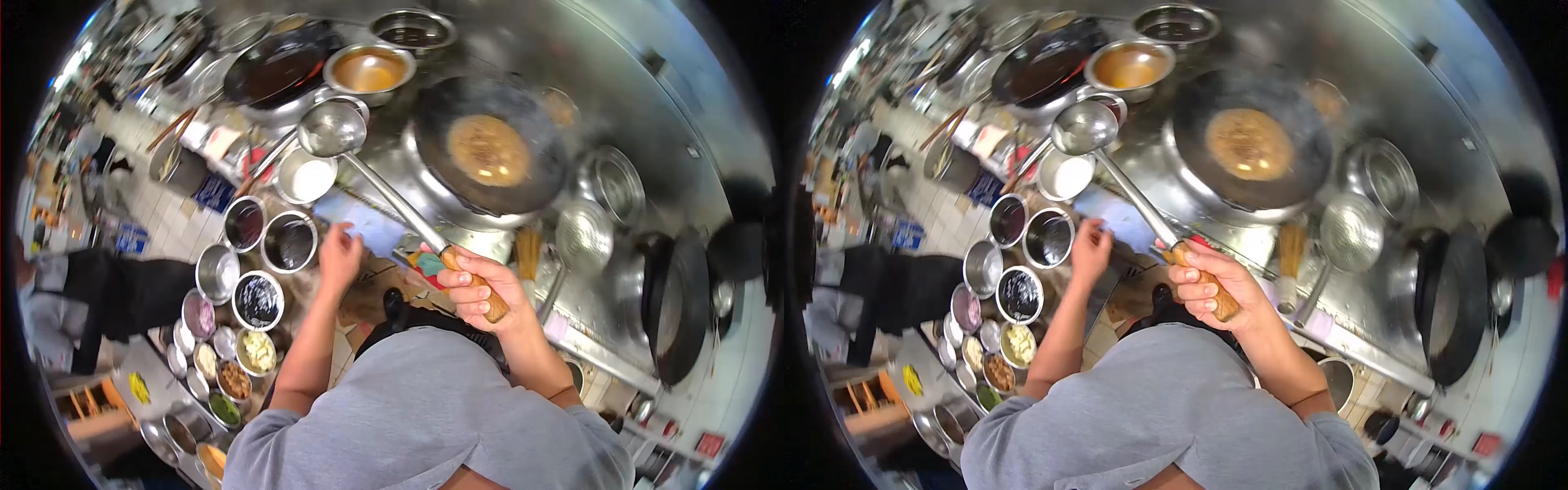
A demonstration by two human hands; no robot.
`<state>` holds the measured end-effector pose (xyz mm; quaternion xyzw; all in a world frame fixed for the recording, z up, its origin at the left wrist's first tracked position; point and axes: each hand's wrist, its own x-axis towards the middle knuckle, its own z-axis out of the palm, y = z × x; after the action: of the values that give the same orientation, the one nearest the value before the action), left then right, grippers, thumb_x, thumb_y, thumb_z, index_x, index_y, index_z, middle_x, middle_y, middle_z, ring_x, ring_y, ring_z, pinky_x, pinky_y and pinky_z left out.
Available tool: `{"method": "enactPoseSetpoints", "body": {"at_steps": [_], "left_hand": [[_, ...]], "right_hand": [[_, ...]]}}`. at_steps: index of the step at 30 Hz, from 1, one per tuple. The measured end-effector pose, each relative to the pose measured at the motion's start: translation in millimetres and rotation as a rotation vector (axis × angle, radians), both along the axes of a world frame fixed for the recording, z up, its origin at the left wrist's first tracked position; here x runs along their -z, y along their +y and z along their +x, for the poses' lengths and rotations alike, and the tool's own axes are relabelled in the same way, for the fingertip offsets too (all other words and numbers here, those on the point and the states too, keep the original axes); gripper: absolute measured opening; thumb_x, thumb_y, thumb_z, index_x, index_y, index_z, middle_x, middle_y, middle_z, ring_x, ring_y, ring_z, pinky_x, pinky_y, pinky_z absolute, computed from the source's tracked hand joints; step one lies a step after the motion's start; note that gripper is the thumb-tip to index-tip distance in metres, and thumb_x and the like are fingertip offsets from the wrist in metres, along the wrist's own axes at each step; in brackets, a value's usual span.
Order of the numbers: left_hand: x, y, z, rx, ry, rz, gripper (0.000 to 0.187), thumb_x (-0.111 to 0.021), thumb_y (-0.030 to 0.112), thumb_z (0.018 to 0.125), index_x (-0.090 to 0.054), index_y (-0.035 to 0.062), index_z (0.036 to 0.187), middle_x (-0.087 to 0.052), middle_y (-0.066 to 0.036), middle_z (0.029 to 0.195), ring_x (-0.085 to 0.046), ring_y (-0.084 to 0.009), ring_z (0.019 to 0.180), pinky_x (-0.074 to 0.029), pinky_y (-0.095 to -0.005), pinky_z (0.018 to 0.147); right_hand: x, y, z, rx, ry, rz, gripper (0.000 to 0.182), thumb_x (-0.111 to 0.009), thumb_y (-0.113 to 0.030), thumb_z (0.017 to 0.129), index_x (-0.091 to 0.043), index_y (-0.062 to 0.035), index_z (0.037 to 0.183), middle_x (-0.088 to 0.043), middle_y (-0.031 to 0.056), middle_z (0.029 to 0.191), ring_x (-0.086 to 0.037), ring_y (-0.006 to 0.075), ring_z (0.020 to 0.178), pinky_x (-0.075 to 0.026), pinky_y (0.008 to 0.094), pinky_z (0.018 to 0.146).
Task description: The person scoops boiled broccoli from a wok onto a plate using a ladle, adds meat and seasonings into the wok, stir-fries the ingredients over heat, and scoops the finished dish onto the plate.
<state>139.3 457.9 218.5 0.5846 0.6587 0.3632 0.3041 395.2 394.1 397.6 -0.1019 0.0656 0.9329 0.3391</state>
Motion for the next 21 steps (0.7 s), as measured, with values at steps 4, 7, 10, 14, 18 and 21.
{"method": "enactPoseSetpoints", "body": {"at_steps": [4, 7, 10, 14, 18, 21], "left_hand": [[-3, -19, 96, 0.447, 0.283, 0.145, 0.045, -0.071, 0.027, 0.071, -0.054, 0.0105, 0.109, -0.057, -0.011, 0.095, -0.056, -0.0263, 0.089, -0.046, -0.0393, 0.074], [-12, -23, 147, 0.593, 0.484, 0.038, 0.064, -0.073, 0.043, 0.065, -0.050, 0.0149, 0.118, -0.052, -0.012, 0.112, -0.048, -0.0319, 0.109, -0.039, -0.0505, 0.085], [-17, -19, 182, 0.809, 0.968, -0.146, 0.079, -0.072, 0.050, 0.063, -0.041, 0.0176, 0.128, -0.047, -0.017, 0.121, -0.042, -0.0358, 0.116, -0.033, -0.0547, 0.089], [52, -3, 198, 0.954, 1.337, -0.158, 0.075, -0.070, 0.049, 0.068, -0.040, 0.0154, 0.128, -0.049, -0.017, 0.122, -0.050, -0.0343, 0.110, -0.035, -0.0510, 0.090], [9, -5, 189, 0.946, 1.071, -0.209, 0.073, -0.069, 0.048, 0.070, -0.042, 0.0086, 0.125, -0.055, -0.020, 0.111, -0.055, -0.0321, 0.106, -0.044, -0.0430, 0.086], [10, -3, 161, 0.762, 0.505, -0.279, 0.073, -0.068, 0.049, 0.070, -0.043, 0.0031, 0.121, -0.057, -0.022, 0.107, -0.056, -0.0325, 0.106, -0.042, -0.0470, 0.089]], "right_hand": [[-12, -35, 46, 0.185, -0.328, 0.158, 0.039, -0.046, -0.014, 0.092, -0.034, -0.0070, 0.129, -0.044, 0.0038, 0.076, -0.041, 0.0068, 0.050, -0.036, 0.0202, 0.040], [-5, -44, 78, 0.229, -0.824, 0.308, 0.047, -0.049, -0.013, 0.091, -0.029, -0.0099, 0.133, -0.046, 0.0033, 0.073, -0.045, 0.0099, 0.050, -0.038, 0.0239, 0.041], [15, -36, 111, 0.160, -1.245, 0.503, 0.047, -0.050, -0.015, 0.090, -0.032, -0.0083, 0.133, -0.046, 0.0020, 0.067, -0.046, 0.0108, 0.050, -0.039, 0.0246, 0.042], [94, -6, 132, 0.212, -2.413, 1.159, 0.047, -0.049, -0.012, 0.088, -0.037, -0.0071, 0.133, -0.049, 0.0024, 0.069, -0.047, 0.0088, 0.048, -0.040, 0.0243, 0.040], [105, -30, 131, 0.225, -1.548, 0.436, 0.048, -0.050, -0.010, 0.087, -0.039, -0.0088, 0.134, -0.049, 0.0022, 0.067, -0.046, 0.0087, 0.047, -0.039, 0.0244, 0.039], [84, -65, 178, 0.212, -1.471, 0.362, 0.050, -0.049, -0.009, 0.087, -0.036, -0.0098, 0.136, -0.049, 0.0014, 0.066, -0.045, 0.0083, 0.045, -0.038, 0.0242, 0.039]]}}
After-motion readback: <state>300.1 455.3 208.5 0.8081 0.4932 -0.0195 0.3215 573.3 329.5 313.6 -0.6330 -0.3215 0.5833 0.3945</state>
